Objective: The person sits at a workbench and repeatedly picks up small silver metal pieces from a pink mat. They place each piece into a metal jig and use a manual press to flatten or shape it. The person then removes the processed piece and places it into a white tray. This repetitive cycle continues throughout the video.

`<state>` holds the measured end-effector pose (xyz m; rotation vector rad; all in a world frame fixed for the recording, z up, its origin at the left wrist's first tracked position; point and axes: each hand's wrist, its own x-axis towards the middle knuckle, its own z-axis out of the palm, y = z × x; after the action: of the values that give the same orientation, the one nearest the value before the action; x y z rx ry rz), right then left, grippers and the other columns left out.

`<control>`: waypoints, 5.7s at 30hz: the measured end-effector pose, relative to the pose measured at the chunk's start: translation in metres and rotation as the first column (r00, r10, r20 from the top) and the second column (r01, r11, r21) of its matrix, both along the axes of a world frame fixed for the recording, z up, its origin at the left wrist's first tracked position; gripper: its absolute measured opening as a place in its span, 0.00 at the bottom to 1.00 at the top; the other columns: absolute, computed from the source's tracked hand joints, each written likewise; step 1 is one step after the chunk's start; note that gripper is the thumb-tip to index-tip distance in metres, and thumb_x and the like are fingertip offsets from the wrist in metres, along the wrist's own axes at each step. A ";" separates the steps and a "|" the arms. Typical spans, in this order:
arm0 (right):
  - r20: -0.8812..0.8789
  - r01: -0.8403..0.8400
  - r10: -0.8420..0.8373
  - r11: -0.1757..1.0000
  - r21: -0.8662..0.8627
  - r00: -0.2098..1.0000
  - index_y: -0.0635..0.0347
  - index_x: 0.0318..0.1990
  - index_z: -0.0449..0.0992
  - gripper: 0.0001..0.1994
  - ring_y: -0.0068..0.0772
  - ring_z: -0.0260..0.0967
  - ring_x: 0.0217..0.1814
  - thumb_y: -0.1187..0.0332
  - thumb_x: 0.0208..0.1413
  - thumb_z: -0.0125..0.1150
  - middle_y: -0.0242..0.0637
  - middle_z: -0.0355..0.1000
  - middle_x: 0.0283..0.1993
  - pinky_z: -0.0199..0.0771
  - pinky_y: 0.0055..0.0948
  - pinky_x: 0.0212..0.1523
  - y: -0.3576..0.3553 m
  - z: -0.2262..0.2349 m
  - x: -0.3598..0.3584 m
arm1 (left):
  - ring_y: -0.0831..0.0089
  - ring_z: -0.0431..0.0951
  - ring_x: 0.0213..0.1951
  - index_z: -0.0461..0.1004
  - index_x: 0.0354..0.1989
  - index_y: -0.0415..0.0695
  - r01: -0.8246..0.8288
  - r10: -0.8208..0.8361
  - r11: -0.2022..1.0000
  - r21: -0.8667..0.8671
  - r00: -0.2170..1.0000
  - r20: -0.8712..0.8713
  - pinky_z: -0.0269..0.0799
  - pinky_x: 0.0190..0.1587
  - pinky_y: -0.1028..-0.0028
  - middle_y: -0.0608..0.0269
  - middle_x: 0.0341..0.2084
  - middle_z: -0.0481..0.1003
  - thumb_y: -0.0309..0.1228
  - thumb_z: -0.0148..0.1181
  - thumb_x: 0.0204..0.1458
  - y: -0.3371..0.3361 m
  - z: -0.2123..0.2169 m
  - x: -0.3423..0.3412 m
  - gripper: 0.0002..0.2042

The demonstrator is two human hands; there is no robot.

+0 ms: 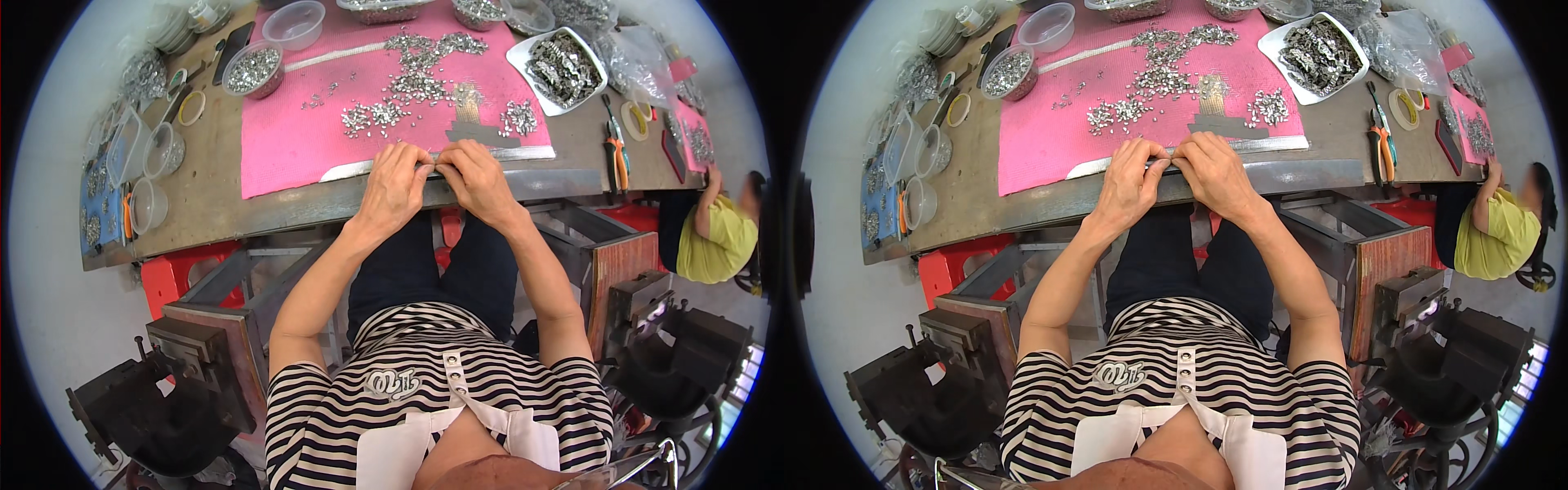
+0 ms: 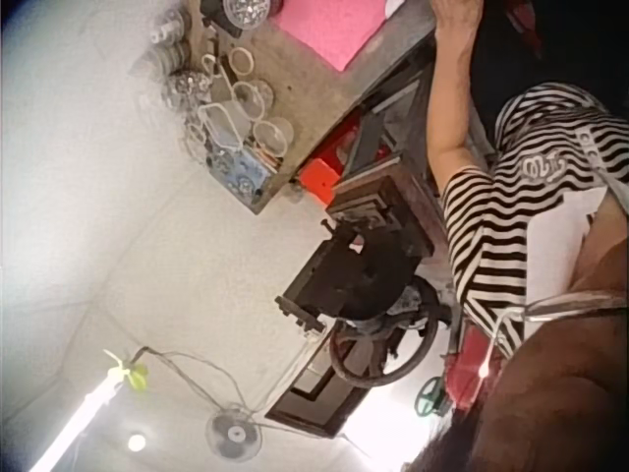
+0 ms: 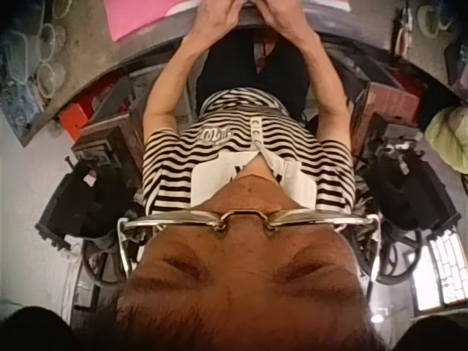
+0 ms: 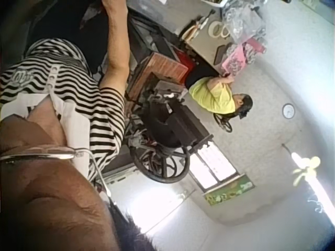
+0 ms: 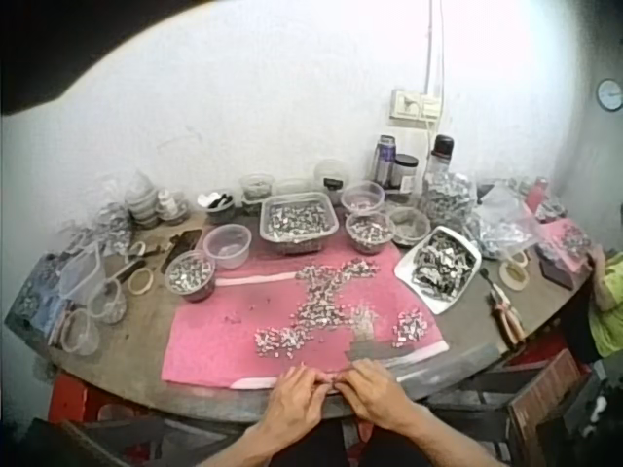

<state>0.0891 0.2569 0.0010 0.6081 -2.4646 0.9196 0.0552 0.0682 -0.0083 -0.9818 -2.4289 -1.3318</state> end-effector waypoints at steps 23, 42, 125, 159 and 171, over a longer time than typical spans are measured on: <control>0.299 0.240 -0.148 0.923 -0.301 0.943 0.63 0.54 0.78 0.18 0.34 0.75 0.47 0.76 0.56 0.69 0.40 0.77 0.48 0.74 0.31 0.48 0.032 0.000 0.039 | 0.59 0.75 0.49 0.80 0.49 0.47 -0.111 0.006 0.972 -0.207 0.894 -0.449 0.62 0.61 0.53 0.65 0.46 0.79 0.35 0.72 0.50 -0.014 -0.009 0.007 0.18; 0.170 0.506 -0.478 0.834 -0.217 0.861 0.65 0.50 0.75 0.25 0.33 0.74 0.41 0.69 0.46 0.79 0.38 0.69 0.42 0.78 0.33 0.43 0.143 0.053 0.205 | 0.64 0.75 0.49 0.77 0.49 0.42 0.453 -0.460 0.881 0.139 0.888 0.021 0.68 0.55 0.65 0.60 0.43 0.75 0.24 0.67 0.54 0.135 0.026 0.020 0.14; -0.162 0.787 -0.771 -0.596 -0.158 -0.616 0.65 0.72 0.60 0.38 0.27 0.74 0.43 0.58 0.60 0.70 0.42 0.74 0.54 0.72 0.26 0.47 0.142 0.311 0.615 | 0.58 0.55 0.76 0.63 0.71 0.36 0.999 -0.975 0.031 -0.024 0.035 0.220 0.42 0.77 0.54 0.46 0.70 0.65 0.48 0.75 0.48 0.444 0.023 0.233 0.46; 0.131 0.499 -0.498 0.866 0.026 0.857 0.67 0.58 0.74 0.21 0.53 0.74 0.51 0.82 0.56 0.60 0.49 0.76 0.52 0.71 0.42 0.53 0.128 0.056 0.194 | 0.59 0.73 0.44 0.79 0.45 0.45 0.310 -0.312 0.950 -0.043 0.925 -0.216 0.63 0.48 0.62 0.59 0.41 0.75 0.31 0.71 0.48 0.125 0.029 0.074 0.15; 0.064 0.216 -0.223 0.971 0.098 0.973 0.64 0.60 0.73 0.25 0.51 0.68 0.61 0.79 0.51 0.64 0.45 0.72 0.58 0.66 0.44 0.61 0.031 -0.003 0.053 | 0.61 0.71 0.40 0.81 0.47 0.43 0.019 -0.026 0.992 -0.127 0.998 -0.051 0.64 0.45 0.63 0.59 0.38 0.74 0.27 0.68 0.52 -0.008 -0.004 0.008 0.13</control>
<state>0.1418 0.2874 -0.0020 0.3247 -2.5876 0.7598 0.0631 0.0597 -0.0124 -1.0638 -2.4951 -1.1558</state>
